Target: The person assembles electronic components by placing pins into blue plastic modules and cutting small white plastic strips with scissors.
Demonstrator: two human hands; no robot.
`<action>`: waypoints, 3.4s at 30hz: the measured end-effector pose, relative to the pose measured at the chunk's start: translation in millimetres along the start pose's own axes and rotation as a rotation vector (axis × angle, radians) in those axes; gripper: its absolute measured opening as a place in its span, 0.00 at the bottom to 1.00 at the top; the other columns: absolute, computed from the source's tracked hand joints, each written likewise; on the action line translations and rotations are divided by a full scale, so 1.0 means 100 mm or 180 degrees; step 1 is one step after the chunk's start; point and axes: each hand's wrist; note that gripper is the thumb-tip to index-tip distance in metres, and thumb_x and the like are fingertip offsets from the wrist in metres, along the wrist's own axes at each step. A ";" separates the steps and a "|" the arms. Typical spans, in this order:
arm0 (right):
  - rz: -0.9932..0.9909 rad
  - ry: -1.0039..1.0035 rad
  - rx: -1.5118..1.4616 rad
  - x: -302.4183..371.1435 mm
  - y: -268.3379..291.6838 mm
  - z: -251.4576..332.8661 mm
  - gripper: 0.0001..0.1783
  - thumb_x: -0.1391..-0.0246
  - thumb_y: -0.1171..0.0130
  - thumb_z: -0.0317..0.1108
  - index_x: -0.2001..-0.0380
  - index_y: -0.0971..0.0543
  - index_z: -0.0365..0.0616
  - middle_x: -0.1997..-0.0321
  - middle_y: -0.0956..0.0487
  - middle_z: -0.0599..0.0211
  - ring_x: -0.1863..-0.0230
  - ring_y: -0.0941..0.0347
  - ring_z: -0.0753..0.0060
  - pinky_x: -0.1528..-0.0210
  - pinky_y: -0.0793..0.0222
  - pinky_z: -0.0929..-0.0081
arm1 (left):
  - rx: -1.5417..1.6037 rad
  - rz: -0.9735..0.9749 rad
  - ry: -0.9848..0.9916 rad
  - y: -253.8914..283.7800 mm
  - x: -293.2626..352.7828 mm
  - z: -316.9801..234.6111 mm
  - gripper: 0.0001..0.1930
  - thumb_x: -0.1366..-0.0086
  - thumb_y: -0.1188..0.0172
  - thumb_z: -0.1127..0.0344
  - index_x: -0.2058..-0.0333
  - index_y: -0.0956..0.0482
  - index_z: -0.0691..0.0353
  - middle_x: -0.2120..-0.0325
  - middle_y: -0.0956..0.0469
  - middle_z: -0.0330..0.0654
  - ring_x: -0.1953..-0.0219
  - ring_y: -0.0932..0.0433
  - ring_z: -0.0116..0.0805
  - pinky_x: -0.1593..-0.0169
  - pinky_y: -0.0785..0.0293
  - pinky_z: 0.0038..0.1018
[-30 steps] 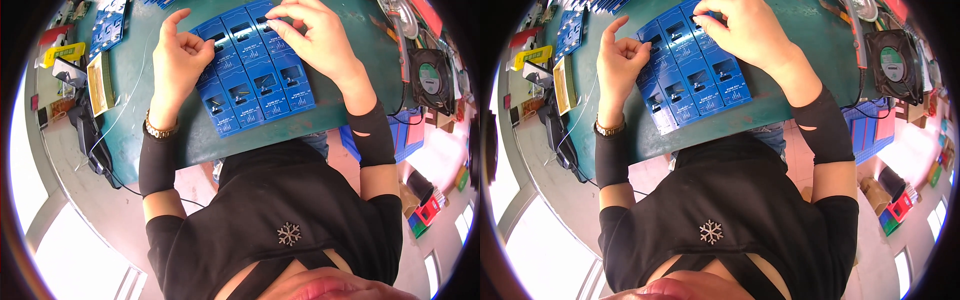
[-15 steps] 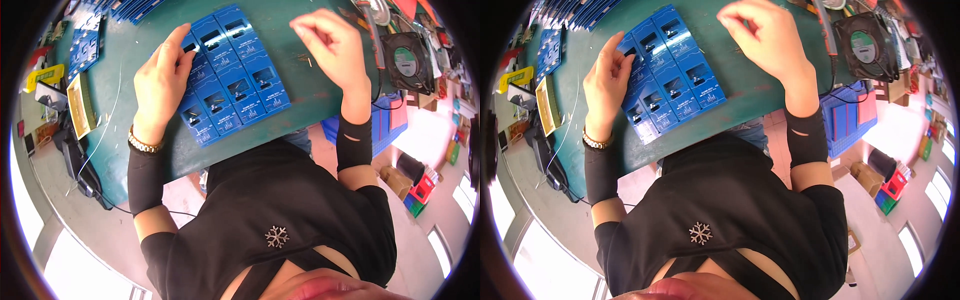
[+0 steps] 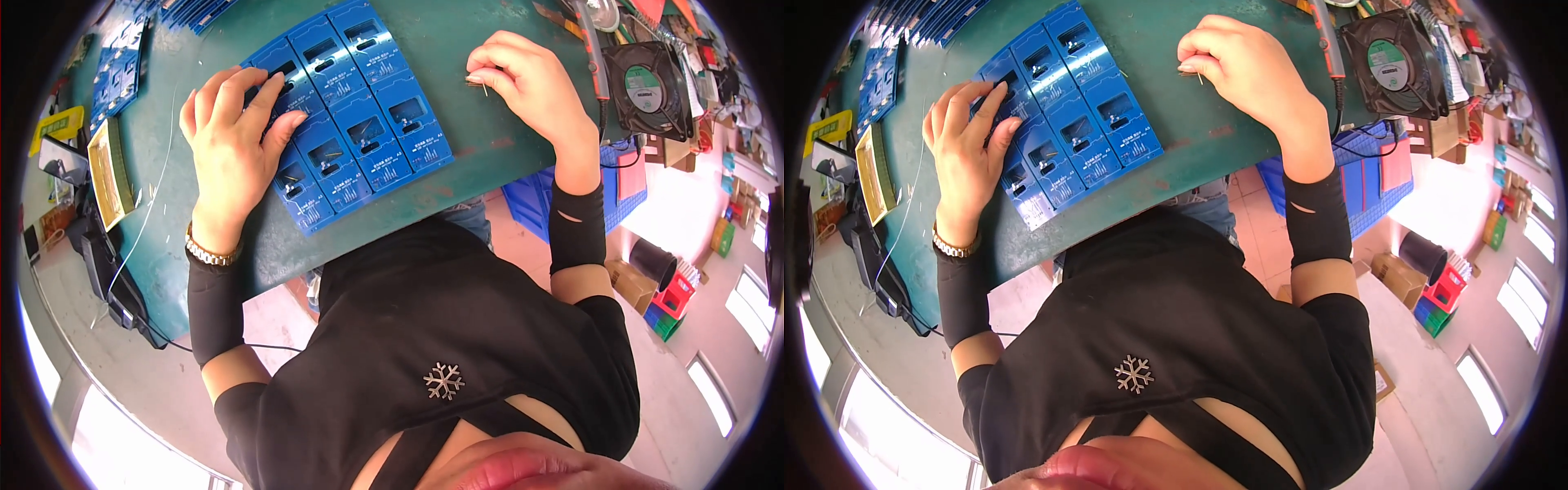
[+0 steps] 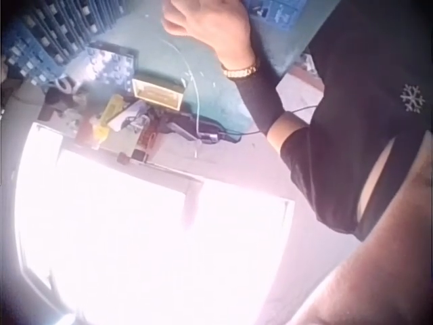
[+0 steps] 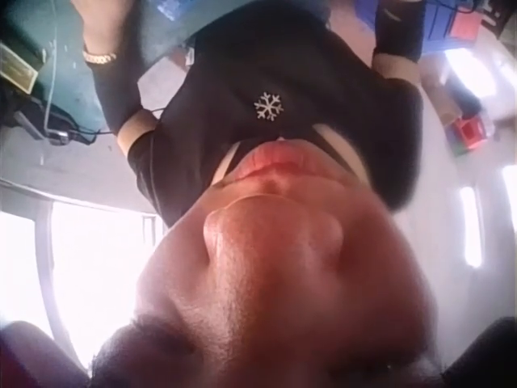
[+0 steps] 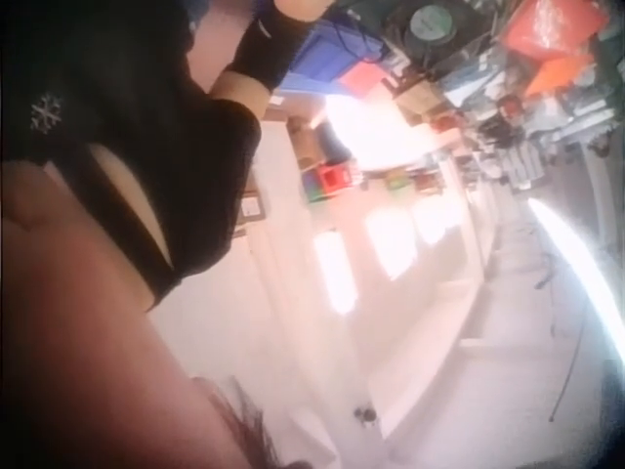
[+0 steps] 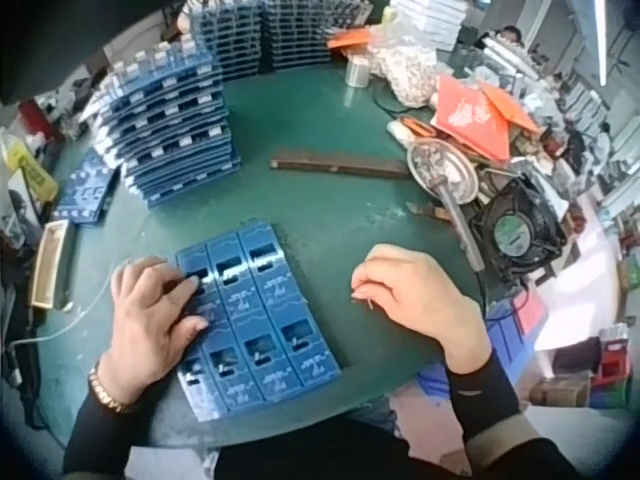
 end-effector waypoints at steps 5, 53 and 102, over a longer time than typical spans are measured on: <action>0.0335 0.0376 0.0025 -0.09 0.03 -0.10 0.04 0.47 0.43 0.27 0.70 0.28 0.40 0.70 0.30 0.63 0.72 0.29 0.63 0.69 0.34 0.73 | -0.0224 0.0364 0.0210 0.02 0.10 -0.07 0.29 0.42 0.42 0.46 0.47 0.25 0.58 0.46 0.31 0.41 0.39 0.37 0.44 0.39 0.48 0.53; -0.0750 0.0499 -0.0556 -0.84 -0.52 0.45 0.06 0.46 0.39 0.29 0.66 0.19 0.37 0.67 0.21 0.69 0.65 0.26 0.78 0.60 0.30 0.82 | 0.1414 -0.1616 0.2779 0.17 1.24 1.12 0.07 0.37 0.39 0.71 0.62 0.19 0.66 0.70 0.20 0.33 0.68 0.25 0.18 0.62 0.28 0.15; -0.0635 -0.0134 -0.0566 -1.00 -0.66 0.91 0.09 0.55 0.34 0.30 0.78 0.19 0.34 0.78 0.21 0.56 0.76 0.24 0.63 0.72 0.30 0.72 | 0.1439 -0.1350 0.2437 0.27 1.19 1.00 0.07 0.38 0.37 0.68 0.63 0.18 0.63 0.75 0.22 0.30 0.73 0.27 0.15 0.65 0.30 0.13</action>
Point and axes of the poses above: each hand's wrist, its own x-axis away from the middle knuckle, its own y-axis out of the back of the hand, z = x × y
